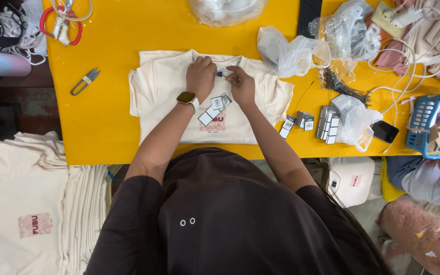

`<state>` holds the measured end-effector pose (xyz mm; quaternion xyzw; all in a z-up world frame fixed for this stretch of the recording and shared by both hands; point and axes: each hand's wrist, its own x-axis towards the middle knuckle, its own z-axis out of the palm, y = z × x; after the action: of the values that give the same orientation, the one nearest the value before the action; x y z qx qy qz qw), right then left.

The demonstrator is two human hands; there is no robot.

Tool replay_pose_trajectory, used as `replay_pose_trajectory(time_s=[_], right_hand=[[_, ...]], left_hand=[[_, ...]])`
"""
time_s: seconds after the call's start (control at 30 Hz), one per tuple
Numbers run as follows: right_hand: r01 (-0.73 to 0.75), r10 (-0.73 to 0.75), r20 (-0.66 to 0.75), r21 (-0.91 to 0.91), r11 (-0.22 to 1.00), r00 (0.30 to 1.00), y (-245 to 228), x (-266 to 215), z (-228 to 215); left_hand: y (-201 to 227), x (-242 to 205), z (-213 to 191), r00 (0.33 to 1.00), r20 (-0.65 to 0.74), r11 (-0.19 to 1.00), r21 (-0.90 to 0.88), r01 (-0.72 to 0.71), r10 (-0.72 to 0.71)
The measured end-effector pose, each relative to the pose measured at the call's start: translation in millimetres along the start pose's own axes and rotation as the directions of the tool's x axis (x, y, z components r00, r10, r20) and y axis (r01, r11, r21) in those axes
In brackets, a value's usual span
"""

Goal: Attaching brand or price tags to white t-shirts using plastic fasteners on a factory worktable.

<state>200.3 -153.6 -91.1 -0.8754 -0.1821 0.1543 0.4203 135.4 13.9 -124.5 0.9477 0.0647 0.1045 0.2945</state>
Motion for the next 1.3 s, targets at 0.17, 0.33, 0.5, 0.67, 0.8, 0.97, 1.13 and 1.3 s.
replay_pose_trajectory(time_s=[0.17, 0.33, 0.5, 0.67, 0.8, 0.97, 1.13, 1.3], right_hand=[[0.11, -0.104, 0.065, -0.097, 0.989, 0.992, -3, 12, 0], [0.283, -0.252, 0.209, -0.133, 0.95, 0.945, -11, 22, -2], [0.178, -0.162, 0.247, -0.045, 0.983, 0.955, -51, 7, -15], [0.271, -0.256, 0.278, -0.017, 0.962, 0.926, -51, 9, -13], [0.118, -0.105, 0.285, -0.028, 0.993, 0.953, -43, 12, -13], [0.218, -0.212, 0.287, 0.013, 0.976, 0.934, -41, 19, -9], [0.282, -0.163, 0.361, -0.308, 0.909, 0.918, -68, 27, -33], [0.387, -0.27, 0.384, -0.27, 0.882, 0.883, -48, 45, 4]], left_hand=[[-1, 3, -1, 0.999, 0.03, 0.999, -0.042, 0.019, -0.018], [-9, 1, 13, 0.996, -0.015, 0.995, 0.049, -0.092, 0.093], [-8, 1, 8, 0.994, -0.036, 0.993, 0.065, -0.1, 0.103], [1, 3, -7, 0.987, -0.05, 0.969, 0.202, -0.14, 0.153], [0, 1, -11, 0.989, -0.089, 0.975, 0.197, -0.1, 0.119], [14, -11, -15, 0.978, -0.164, 0.974, 0.208, -0.095, 0.13], [47, -82, 33, 0.888, 0.107, 0.89, 0.048, -0.454, 0.447], [74, -84, 49, 0.868, 0.056, 0.849, 0.188, -0.494, 0.493]])
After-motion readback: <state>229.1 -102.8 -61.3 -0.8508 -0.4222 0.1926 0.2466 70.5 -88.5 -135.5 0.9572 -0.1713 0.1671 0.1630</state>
